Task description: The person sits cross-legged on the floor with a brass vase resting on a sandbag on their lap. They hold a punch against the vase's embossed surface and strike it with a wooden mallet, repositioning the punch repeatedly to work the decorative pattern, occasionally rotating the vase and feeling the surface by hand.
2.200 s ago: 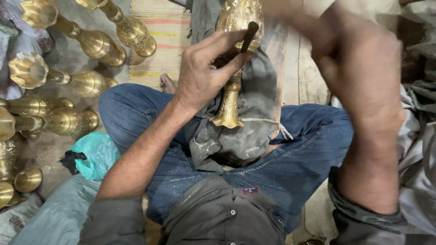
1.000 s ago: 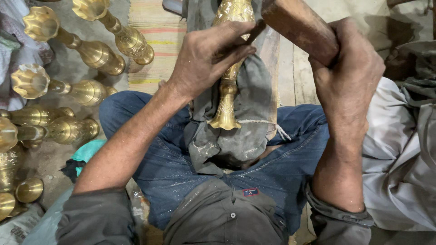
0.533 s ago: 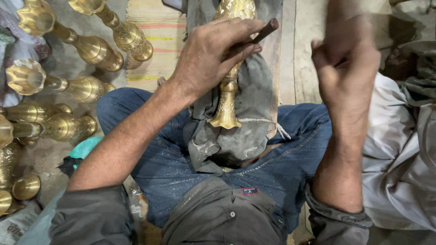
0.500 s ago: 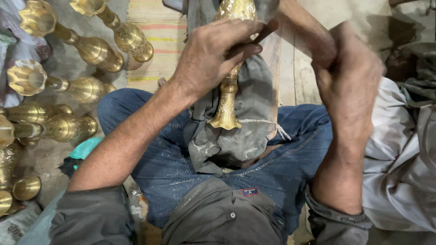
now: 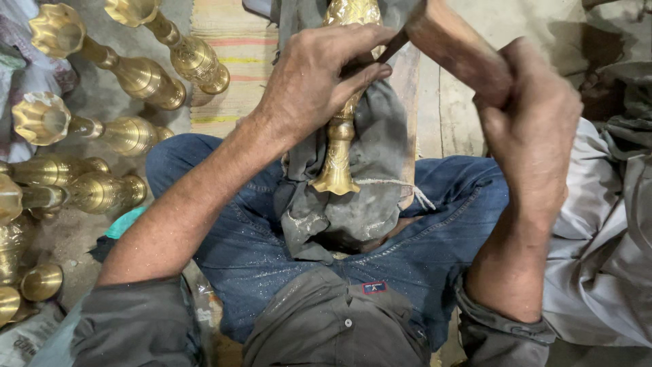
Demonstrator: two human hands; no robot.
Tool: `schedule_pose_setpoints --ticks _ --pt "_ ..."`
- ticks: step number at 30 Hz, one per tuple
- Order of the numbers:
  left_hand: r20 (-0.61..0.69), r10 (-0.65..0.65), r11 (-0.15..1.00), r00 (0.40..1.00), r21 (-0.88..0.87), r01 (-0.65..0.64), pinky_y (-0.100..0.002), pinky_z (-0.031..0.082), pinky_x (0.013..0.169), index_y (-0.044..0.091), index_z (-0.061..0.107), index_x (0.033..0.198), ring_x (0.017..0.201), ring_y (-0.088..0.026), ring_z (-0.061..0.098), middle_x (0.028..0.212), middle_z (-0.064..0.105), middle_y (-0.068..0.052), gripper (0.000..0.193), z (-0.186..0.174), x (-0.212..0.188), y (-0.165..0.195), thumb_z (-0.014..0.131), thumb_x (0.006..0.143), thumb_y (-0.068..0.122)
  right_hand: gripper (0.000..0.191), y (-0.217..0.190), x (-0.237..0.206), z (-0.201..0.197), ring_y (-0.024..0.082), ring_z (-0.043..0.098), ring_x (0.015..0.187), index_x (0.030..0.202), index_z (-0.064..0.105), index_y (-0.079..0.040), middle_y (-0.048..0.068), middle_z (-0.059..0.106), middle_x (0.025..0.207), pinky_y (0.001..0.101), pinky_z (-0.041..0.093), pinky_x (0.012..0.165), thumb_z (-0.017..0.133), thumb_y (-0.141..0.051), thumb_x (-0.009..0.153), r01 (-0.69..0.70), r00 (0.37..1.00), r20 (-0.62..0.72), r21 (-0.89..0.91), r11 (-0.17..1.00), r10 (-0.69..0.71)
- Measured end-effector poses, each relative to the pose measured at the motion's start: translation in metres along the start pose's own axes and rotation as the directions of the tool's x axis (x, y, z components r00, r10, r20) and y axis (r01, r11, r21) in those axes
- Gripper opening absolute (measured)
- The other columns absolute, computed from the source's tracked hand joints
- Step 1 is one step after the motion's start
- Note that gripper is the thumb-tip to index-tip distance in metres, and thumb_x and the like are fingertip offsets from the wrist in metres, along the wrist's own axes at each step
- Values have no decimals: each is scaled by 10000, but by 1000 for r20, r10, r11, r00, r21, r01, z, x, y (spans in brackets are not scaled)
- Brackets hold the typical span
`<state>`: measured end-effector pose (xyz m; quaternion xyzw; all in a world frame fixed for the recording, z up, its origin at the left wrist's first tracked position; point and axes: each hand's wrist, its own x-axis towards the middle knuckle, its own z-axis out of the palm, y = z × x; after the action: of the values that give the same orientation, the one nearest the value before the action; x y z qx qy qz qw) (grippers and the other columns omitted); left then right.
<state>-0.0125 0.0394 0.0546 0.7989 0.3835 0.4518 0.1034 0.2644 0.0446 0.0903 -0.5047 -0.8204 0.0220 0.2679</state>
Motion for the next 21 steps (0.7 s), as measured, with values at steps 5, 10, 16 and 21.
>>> schedule_pose_setpoints --ticks 5,10,16,21 --pt "75 -103 994 992 -19 105 -375 612 811 64 673 1315 897 -233 754 1021 729 -105 361 -1 1 0 805 1017 220 240 3 -3 1 388 677 746 1013 602 20 222 653 785 455 511 674 795 13 871 94 996 8 -141 986 -94" --pt "82 -77 996 994 -27 79 -400 597 823 57 668 1311 919 -254 744 1040 727 -119 357 -3 0 -1 814 1021 206 210 9 -8 6 393 672 775 1049 576 14 221 643 834 428 536 741 764 -31 966 -55 998 16 155 986 54" --pt "80 -67 998 995 -9 68 -410 580 823 74 664 1318 904 -256 724 1013 720 -116 373 0 3 -2 817 1010 218 251 19 -12 10 398 689 935 1147 552 50 225 680 1019 422 553 883 710 18 955 56 996 -86 258 965 -35" --pt "109 -67 996 992 -58 74 -416 570 821 86 667 1318 912 -256 733 991 726 -99 356 -3 2 -3 812 1019 216 242 20 -16 10 337 733 902 1138 614 37 177 724 936 407 574 796 768 -18 959 -80 997 -9 96 992 81"
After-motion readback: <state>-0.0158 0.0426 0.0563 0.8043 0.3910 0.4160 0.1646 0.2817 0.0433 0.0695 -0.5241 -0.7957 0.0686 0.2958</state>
